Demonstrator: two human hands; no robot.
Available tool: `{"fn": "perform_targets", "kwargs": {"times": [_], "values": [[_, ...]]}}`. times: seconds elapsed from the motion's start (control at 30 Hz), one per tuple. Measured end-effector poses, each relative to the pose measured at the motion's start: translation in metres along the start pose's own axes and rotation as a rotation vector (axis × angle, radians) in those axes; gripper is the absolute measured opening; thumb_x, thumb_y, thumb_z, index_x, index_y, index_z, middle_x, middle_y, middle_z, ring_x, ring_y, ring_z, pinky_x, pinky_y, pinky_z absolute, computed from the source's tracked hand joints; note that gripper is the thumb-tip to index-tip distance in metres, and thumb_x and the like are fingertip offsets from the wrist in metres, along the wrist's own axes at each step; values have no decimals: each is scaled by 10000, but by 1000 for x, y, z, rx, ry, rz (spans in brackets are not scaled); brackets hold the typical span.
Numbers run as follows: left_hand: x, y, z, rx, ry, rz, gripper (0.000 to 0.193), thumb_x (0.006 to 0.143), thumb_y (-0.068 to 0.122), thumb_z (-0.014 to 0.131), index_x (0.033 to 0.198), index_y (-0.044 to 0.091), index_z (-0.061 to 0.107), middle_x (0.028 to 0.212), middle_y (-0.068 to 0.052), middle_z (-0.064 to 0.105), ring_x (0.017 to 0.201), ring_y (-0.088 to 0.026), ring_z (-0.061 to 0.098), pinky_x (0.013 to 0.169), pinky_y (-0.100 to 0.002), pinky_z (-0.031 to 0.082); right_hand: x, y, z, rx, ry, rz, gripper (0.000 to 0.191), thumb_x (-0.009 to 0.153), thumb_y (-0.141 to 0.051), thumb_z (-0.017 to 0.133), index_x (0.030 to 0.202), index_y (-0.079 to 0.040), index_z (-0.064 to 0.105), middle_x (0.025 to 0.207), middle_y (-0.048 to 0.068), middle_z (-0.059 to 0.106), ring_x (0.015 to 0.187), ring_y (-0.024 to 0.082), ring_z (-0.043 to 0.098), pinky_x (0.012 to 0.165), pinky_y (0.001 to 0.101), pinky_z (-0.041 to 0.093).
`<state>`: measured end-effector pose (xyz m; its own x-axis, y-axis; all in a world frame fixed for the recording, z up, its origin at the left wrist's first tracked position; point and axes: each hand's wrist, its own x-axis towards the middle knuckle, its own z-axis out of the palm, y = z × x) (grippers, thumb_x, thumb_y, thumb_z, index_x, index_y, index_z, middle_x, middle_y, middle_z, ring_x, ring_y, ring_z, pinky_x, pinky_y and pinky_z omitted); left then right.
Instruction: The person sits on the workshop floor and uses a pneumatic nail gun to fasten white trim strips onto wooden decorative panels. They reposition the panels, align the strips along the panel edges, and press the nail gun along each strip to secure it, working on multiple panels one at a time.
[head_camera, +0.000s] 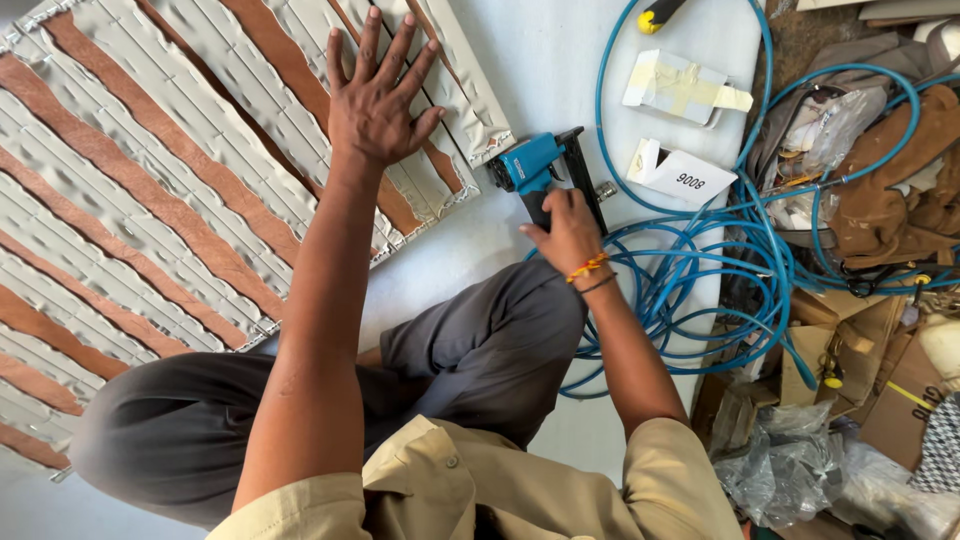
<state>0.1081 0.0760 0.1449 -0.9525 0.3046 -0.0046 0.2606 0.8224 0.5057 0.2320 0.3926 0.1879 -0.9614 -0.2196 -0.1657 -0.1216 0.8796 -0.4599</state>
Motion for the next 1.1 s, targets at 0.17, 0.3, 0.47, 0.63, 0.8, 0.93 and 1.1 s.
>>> {"fn": "perform_targets", "kwargs": {"times": [0.17, 0.3, 0.47, 0.63, 0.8, 0.93, 1.1], "values": [[0, 3, -3, -11, -44, -31, 712, 1034, 664, 440, 1648, 305, 394, 1734, -32, 275, 1604, -330, 115, 1246, -670, 2, -5, 18, 20, 104, -81, 158, 543, 782, -175, 877, 1120, -59, 469, 977, 188, 633, 931, 472, 643, 774, 532, 513], [6, 2, -4, 68, -77, -49, 718, 994, 696, 396, 1625, 360, 338, 1724, 13, 239, 1591, -297, 97, 1247, -644, -1, -22, 31, 11, 10, 4, 167, 504, 756, -135, 863, 1110, -82, 509, 975, 207, 677, 922, 471, 658, 772, 534, 519], [4, -3, 3, 124, -70, -45, 731, 1001, 679, 406, 1653, 363, 305, 1739, 26, 213, 1605, -283, 79, 1258, -648, 3, -57, 62, -5, -83, 63, 253, 466, 782, -180, 873, 1067, -73, 521, 913, 226, 689, 866, 474, 670, 748, 542, 528], [2, -3, 4, 159, -16, -21, 734, 995, 689, 417, 1642, 358, 313, 1732, 36, 208, 1600, -281, 93, 1256, -637, 13, -64, 67, -2, -143, 54, 289, 466, 773, -221, 885, 1036, -65, 533, 896, 229, 689, 857, 475, 663, 737, 553, 517], [3, -2, -1, 126, -66, -56, 783, 960, 677, 401, 1645, 321, 270, 1717, 32, 219, 1588, -270, 110, 1250, -617, 6, -29, 31, -35, -353, -241, 347, 299, 825, -247, 844, 943, -87, 620, 862, 203, 699, 828, 440, 678, 708, 543, 526], [1, -14, 1, -143, 116, -96, 742, 1064, 484, 445, 1668, 125, 207, 1734, -80, 232, 1614, -277, 198, 1315, -511, 98, 13, -8, -45, -109, 80, 102, 219, 951, -227, 779, 965, -63, 635, 855, 147, 703, 810, 372, 687, 695, 480, 535], [-5, -33, 21, -528, 468, -152, 687, 1062, 197, 467, 1682, 75, 196, 1754, -154, 260, 1642, -325, 296, 1380, -431, 268, 104, -34, 3, 155, 249, -125, 305, 1002, -202, 738, 1243, -43, 639, 1165, 161, 669, 979, 307, 701, 835, 396, 581]]}}
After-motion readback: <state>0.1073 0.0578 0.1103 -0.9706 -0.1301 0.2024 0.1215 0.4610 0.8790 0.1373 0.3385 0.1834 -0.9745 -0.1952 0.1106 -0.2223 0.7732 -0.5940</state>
